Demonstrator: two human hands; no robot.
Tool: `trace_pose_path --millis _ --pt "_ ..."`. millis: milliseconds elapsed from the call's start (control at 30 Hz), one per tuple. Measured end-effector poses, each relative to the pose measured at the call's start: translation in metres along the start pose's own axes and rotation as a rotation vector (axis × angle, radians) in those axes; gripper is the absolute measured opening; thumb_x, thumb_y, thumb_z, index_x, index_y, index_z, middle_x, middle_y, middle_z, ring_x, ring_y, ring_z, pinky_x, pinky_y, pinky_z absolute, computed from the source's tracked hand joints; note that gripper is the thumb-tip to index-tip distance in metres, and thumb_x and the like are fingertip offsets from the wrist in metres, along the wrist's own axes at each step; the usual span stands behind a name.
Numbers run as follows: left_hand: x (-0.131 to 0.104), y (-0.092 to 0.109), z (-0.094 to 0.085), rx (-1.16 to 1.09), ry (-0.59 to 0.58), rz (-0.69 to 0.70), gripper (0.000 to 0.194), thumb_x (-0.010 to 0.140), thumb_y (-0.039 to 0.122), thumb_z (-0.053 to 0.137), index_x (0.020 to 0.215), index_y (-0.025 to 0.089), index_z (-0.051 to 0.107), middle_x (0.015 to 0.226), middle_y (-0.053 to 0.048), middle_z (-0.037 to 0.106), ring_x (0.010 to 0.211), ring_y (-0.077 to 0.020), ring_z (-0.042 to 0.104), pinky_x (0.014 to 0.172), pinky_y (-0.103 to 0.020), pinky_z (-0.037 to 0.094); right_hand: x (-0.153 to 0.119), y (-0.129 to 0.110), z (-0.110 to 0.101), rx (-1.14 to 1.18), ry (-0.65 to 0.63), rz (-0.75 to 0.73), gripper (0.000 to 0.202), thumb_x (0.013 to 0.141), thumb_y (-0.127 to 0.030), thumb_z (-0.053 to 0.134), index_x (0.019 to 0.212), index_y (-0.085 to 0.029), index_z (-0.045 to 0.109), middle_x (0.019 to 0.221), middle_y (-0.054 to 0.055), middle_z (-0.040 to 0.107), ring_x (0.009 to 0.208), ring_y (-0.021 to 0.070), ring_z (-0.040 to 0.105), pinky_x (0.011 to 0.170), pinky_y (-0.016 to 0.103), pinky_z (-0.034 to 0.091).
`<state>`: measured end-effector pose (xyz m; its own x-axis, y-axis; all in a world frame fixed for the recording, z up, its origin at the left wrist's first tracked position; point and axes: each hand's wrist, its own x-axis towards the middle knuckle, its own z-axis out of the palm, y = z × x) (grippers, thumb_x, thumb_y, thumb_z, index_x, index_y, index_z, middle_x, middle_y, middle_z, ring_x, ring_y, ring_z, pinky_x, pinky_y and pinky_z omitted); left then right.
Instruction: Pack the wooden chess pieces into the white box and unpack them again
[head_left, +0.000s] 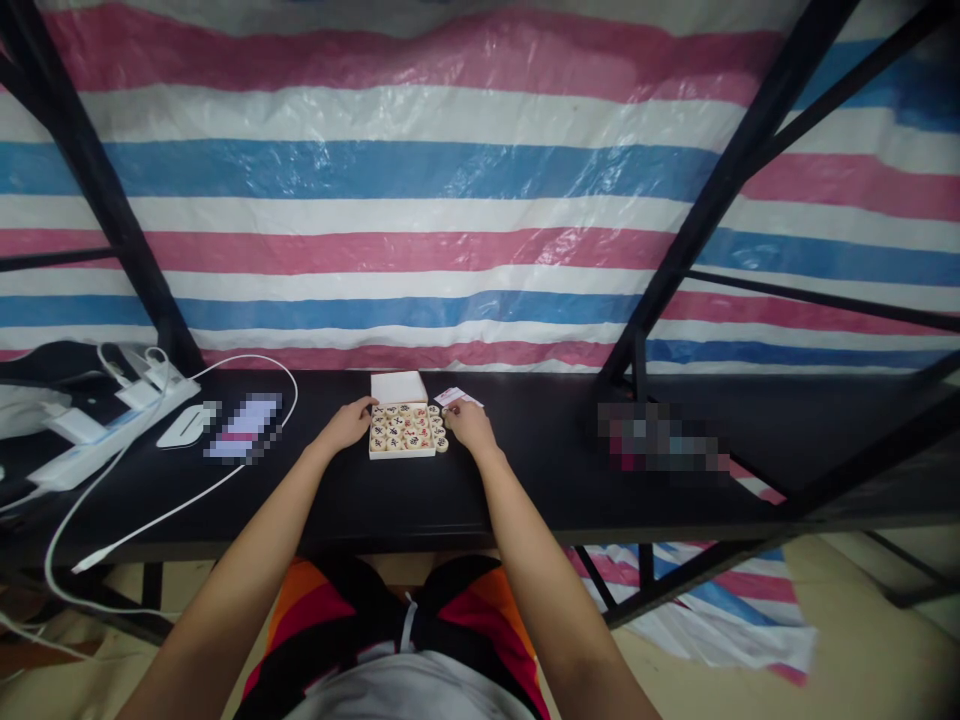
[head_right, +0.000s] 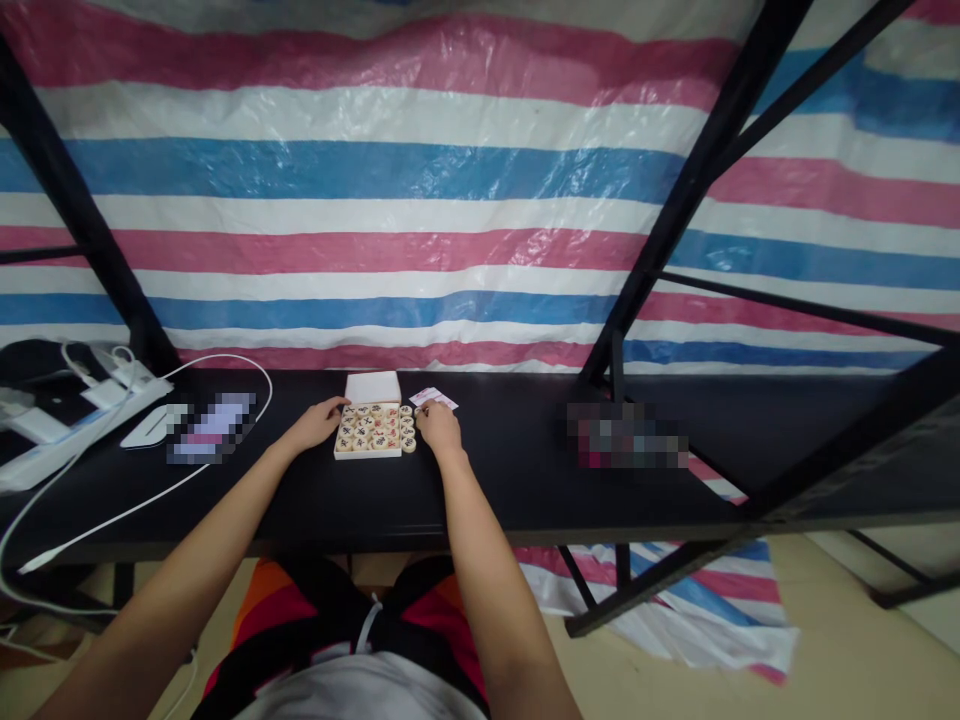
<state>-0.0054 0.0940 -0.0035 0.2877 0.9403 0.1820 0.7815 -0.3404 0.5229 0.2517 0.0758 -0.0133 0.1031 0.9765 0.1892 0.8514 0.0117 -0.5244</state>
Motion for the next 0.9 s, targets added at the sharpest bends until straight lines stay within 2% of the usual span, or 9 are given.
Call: trace_pose_path --millis 533,700,767,900 --pt "0.000 0.001 -0.001 -0.002 -0.009 -0.011 0.042 0.078 0.014 0.042 0.116 0.019 0.058 0.081 -0.003 0.067 0.070 -0.0154 0.059 0.068 -0.023 0.041 0.000 0.000 0.003 0.000 0.002 -0.068 0.021 0.084 -0.030 0.050 0.095 -0.018 0.064 0.099 0.009 0.062 0.090 0.0183 0.057 0.074 0.025 0.040" --pt "-0.001 0.002 -0.001 0.003 0.002 -0.010 0.041 0.079 0.014 0.040 0.116 0.019 0.058 0.084 -0.004 0.067 0.073 -0.0159 0.060 0.071 -0.024 0.041 -0.004 -0.005 0.000 -0.001 0.102 -0.071 0.026 0.085 -0.030 0.048 0.104 -0.018 0.062 0.108 0.012 0.058 0.093 0.0203 0.056 0.077 0.027 0.041" --pt "-0.001 0.003 -0.002 0.006 0.003 -0.009 0.041 0.079 0.014 0.040 0.116 0.019 0.058 0.083 -0.004 0.067 0.072 -0.0157 0.060 0.070 -0.024 0.041 -0.006 -0.011 -0.001 0.039 0.131 -0.165 0.025 0.086 -0.030 0.048 0.103 -0.018 0.062 0.105 0.011 0.058 0.095 0.0198 0.055 0.081 0.028 0.040" --pt "-0.002 0.004 -0.002 0.015 0.003 -0.013 0.041 0.079 0.015 0.040 0.116 0.018 0.058 0.078 -0.004 0.066 0.069 -0.0155 0.059 0.068 -0.024 0.041 -0.014 -0.032 0.002 0.145 0.090 -0.481 0.020 0.086 -0.030 0.051 0.094 -0.018 0.065 0.095 0.007 0.060 0.095 0.0175 0.052 0.088 0.028 0.037"
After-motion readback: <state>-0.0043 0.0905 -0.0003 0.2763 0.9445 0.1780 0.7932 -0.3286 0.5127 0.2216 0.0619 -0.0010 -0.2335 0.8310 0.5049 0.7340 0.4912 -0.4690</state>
